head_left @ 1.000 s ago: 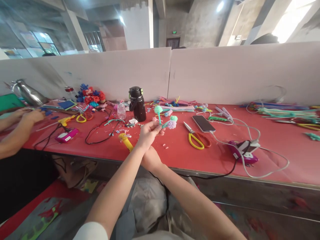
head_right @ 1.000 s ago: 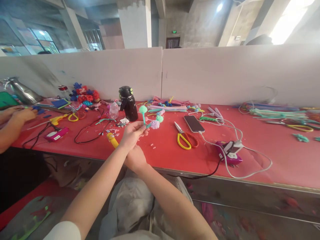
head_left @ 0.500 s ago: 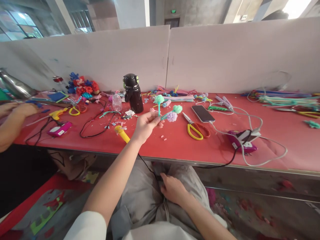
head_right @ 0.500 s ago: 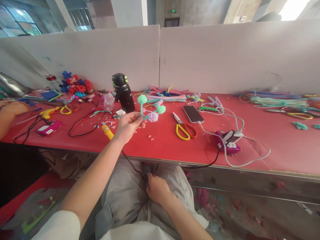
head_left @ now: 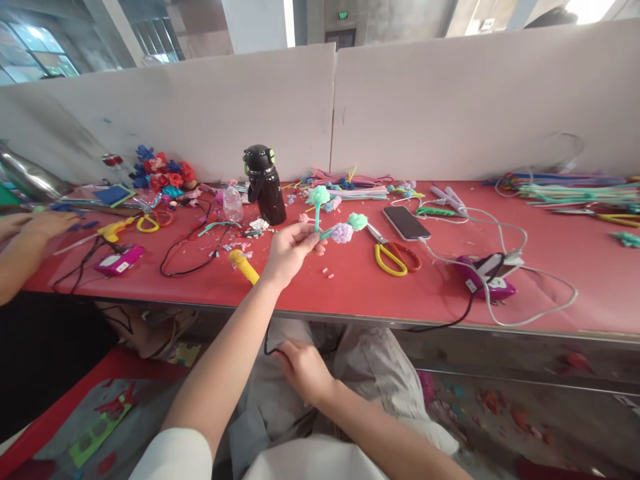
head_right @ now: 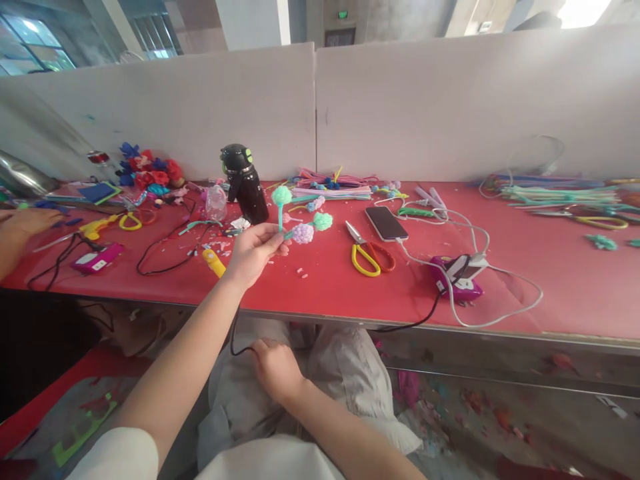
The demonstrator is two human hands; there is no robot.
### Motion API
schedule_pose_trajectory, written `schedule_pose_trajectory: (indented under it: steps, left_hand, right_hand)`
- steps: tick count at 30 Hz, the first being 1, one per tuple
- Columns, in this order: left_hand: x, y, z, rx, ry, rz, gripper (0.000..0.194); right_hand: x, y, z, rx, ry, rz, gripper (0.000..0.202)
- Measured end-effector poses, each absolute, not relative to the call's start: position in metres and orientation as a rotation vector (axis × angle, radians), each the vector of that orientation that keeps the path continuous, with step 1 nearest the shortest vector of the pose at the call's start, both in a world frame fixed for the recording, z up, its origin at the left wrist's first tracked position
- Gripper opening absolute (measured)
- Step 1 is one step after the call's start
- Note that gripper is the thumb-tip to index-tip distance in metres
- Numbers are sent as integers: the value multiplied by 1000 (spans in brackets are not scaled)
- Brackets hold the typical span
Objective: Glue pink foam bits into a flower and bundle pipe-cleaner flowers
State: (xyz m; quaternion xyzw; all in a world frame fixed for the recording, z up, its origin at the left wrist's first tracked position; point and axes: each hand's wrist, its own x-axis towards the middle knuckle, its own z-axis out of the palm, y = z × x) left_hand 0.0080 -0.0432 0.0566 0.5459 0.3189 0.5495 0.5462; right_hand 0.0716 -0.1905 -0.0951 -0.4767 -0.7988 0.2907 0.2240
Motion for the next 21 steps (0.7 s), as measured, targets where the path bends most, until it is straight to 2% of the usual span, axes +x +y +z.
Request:
schedule_pose_trajectory:
  steps: [13,17,21]
  left_hand:
    - [10,-47,62,1383,770,1202,43]
    - [8,-47,56,1373,769,1194,44]
    - [8,-51,52,1373,783,1175,44]
  right_hand:
    - [27,-186,-88,-1125,-2100,1004,17]
    - [55,-185,-77,-1243,-2135,1033,43]
    - [86,-182,-56,-1274,-2142,1027,40]
